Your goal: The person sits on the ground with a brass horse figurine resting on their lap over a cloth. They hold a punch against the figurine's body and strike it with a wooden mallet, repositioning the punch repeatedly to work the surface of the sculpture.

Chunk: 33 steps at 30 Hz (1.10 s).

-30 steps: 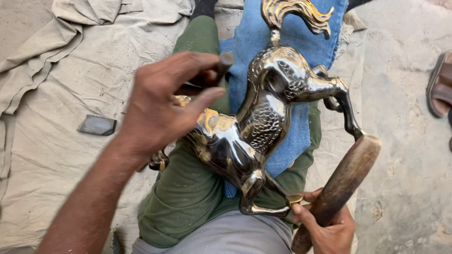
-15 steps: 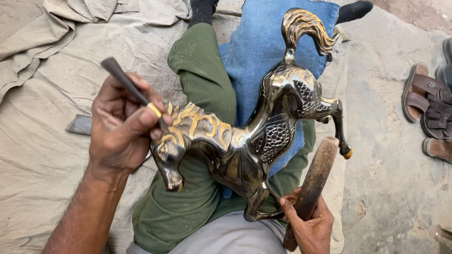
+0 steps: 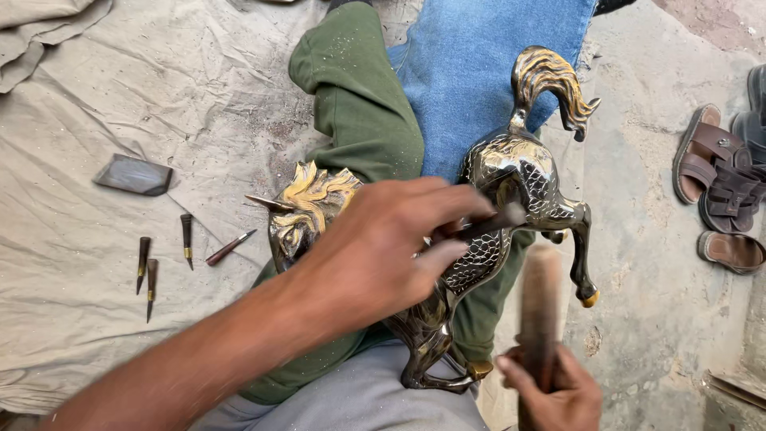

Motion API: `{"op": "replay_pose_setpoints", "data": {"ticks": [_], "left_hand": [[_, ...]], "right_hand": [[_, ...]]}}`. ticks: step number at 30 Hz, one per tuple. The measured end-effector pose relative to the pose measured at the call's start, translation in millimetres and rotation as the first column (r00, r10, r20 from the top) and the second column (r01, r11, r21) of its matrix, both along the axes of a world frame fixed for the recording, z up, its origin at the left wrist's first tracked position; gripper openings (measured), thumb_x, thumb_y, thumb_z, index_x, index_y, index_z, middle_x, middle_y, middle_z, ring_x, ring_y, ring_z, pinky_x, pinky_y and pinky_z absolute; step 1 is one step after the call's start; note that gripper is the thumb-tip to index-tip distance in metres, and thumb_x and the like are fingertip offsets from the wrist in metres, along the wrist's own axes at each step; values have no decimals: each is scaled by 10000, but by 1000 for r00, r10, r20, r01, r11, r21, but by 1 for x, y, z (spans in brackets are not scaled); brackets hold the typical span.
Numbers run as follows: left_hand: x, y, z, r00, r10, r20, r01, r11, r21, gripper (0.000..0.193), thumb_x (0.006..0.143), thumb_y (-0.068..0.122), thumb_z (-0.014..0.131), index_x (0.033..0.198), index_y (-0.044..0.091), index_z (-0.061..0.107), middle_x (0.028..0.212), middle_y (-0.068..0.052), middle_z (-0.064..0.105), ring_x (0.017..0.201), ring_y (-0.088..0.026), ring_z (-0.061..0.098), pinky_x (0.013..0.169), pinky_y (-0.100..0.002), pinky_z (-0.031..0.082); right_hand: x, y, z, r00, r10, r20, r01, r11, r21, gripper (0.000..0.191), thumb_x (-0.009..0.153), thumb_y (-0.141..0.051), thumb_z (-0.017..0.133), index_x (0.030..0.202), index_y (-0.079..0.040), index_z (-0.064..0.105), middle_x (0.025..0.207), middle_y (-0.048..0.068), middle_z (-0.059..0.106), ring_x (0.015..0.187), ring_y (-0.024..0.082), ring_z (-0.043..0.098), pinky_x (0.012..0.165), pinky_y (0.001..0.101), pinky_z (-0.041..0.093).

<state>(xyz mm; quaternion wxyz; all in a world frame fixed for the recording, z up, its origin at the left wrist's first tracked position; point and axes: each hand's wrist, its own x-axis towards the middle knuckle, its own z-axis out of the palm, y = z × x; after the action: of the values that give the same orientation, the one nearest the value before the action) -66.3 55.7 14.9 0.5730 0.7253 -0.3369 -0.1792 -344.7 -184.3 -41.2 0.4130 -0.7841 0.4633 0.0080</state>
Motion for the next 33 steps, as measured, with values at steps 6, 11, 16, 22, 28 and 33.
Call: {"op": "replay_pose_setpoints", "data": {"ticks": [6,11,16,22,28,33], "left_hand": [[23,-47,-16,973,58,-225,-52,998,36,409,784,73,754,1190,68,706,775,-64,732,714,-190,740,690,-374,586],[30,-46,-28,977,56,-204,-60,998,-14,427,802,60,756,1220,57,670,769,-89,703,727,-229,733,695,-394,574],[31,-42,-33,955,107,-277,-113,994,-5,322,823,79,771,1102,27,618,740,-93,680,711,-239,726,660,-413,555],[23,-40,-29,916,165,-365,-182,983,-13,278,849,81,759,1043,25,568,730,-82,682,677,-198,717,625,-378,561],[12,-41,-29,921,194,-339,-209,978,-10,404,844,84,778,1215,60,618,822,-77,710,744,-170,739,690,-321,616],[0,-41,-32,948,207,-244,-244,961,-132,503,894,48,764,1369,57,600,1091,-113,743,900,-204,779,797,-321,623]], "right_hand": [[14,-54,57,995,59,77,-73,981,181,687,725,84,727,1378,-6,534,837,178,703,763,249,733,724,433,605],[40,-58,70,858,159,489,-338,891,303,631,808,130,750,1329,-48,442,958,114,638,959,235,721,812,466,628],[82,-68,91,951,308,28,-302,946,-119,445,798,154,721,1169,-2,531,992,182,643,999,234,687,921,513,613],[133,-162,94,990,-136,-35,140,976,165,248,911,-115,684,1155,-81,658,1128,35,714,1019,105,713,914,384,581],[147,-215,80,685,501,-529,-716,598,-361,148,1031,-71,697,1111,-28,580,894,136,629,691,235,642,708,408,615],[209,-231,61,421,594,-686,-907,306,-291,165,1017,-70,710,1108,-26,580,879,138,628,680,241,645,686,404,612]]}}
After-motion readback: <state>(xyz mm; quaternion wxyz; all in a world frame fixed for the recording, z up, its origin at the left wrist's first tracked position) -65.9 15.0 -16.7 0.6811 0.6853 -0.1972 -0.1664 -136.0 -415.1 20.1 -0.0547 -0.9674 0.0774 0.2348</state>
